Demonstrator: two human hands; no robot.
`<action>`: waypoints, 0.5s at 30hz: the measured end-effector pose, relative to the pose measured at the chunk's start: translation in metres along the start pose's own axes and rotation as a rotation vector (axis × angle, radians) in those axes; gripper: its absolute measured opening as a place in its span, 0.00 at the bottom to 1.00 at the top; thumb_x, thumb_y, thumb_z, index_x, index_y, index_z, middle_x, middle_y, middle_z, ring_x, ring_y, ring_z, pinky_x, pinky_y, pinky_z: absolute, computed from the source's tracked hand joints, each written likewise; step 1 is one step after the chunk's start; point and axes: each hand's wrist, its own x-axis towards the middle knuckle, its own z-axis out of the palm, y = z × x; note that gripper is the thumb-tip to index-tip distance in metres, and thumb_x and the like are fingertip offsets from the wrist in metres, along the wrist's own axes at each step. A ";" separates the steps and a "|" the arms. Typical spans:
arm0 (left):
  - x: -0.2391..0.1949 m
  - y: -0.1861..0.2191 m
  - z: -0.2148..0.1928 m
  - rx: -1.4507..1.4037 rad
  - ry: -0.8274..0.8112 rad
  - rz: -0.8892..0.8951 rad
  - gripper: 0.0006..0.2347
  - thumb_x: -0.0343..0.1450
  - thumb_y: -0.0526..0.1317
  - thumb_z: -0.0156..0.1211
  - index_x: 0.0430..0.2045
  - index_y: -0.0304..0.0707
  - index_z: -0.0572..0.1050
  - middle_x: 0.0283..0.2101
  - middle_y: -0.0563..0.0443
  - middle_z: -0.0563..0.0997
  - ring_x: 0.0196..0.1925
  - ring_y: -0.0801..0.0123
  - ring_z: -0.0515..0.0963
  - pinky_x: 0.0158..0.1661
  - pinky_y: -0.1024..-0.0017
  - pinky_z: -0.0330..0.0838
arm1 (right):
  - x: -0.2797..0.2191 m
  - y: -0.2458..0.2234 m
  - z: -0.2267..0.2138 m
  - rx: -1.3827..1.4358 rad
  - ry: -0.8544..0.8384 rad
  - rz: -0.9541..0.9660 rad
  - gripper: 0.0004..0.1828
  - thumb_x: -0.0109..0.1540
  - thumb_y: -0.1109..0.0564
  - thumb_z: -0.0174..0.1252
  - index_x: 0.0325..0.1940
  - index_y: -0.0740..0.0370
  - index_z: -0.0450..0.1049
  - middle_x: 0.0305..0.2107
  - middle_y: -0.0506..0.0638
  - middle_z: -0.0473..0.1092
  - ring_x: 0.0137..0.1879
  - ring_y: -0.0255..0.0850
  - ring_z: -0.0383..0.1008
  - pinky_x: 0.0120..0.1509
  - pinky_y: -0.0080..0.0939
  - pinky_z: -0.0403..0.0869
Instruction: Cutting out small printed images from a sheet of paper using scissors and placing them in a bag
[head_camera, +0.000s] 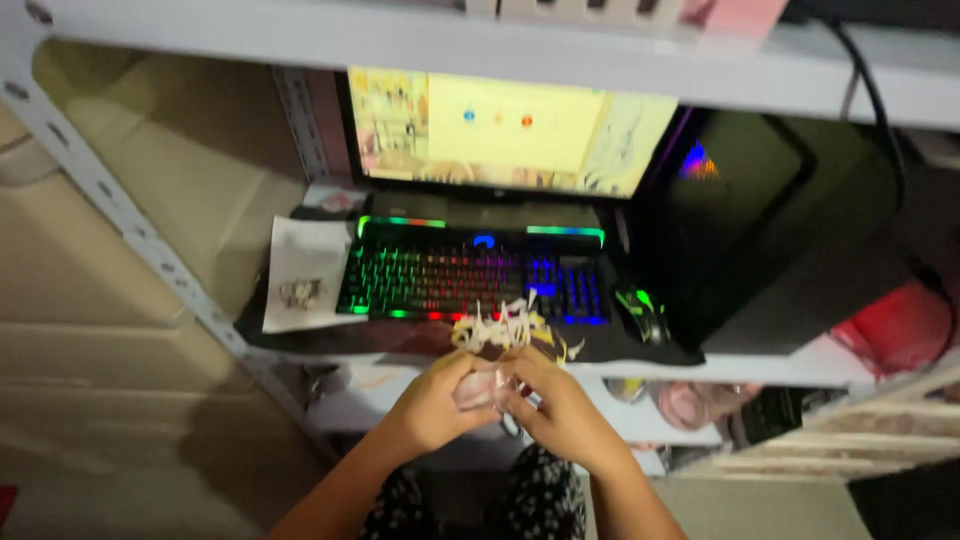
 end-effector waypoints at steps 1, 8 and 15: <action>-0.006 0.003 0.005 0.000 -0.009 -0.008 0.21 0.58 0.43 0.78 0.42 0.44 0.75 0.43 0.55 0.80 0.45 0.66 0.79 0.45 0.73 0.69 | -0.009 0.001 0.004 0.009 0.002 0.009 0.07 0.68 0.55 0.53 0.45 0.59 0.73 0.42 0.51 0.69 0.44 0.43 0.72 0.51 0.40 0.70; -0.028 -0.002 0.019 0.139 0.025 0.054 0.23 0.54 0.44 0.81 0.39 0.45 0.75 0.39 0.53 0.77 0.43 0.61 0.75 0.42 0.68 0.67 | -0.037 -0.007 0.020 -0.101 -0.081 0.057 0.13 0.68 0.54 0.49 0.50 0.60 0.76 0.55 0.55 0.70 0.58 0.50 0.75 0.61 0.45 0.70; -0.042 0.003 0.017 0.129 0.118 0.102 0.30 0.50 0.37 0.77 0.46 0.48 0.71 0.42 0.52 0.70 0.47 0.51 0.77 0.49 0.60 0.74 | -0.020 -0.008 0.045 0.129 0.048 0.073 0.05 0.60 0.64 0.58 0.37 0.62 0.79 0.53 0.57 0.73 0.52 0.62 0.78 0.54 0.56 0.76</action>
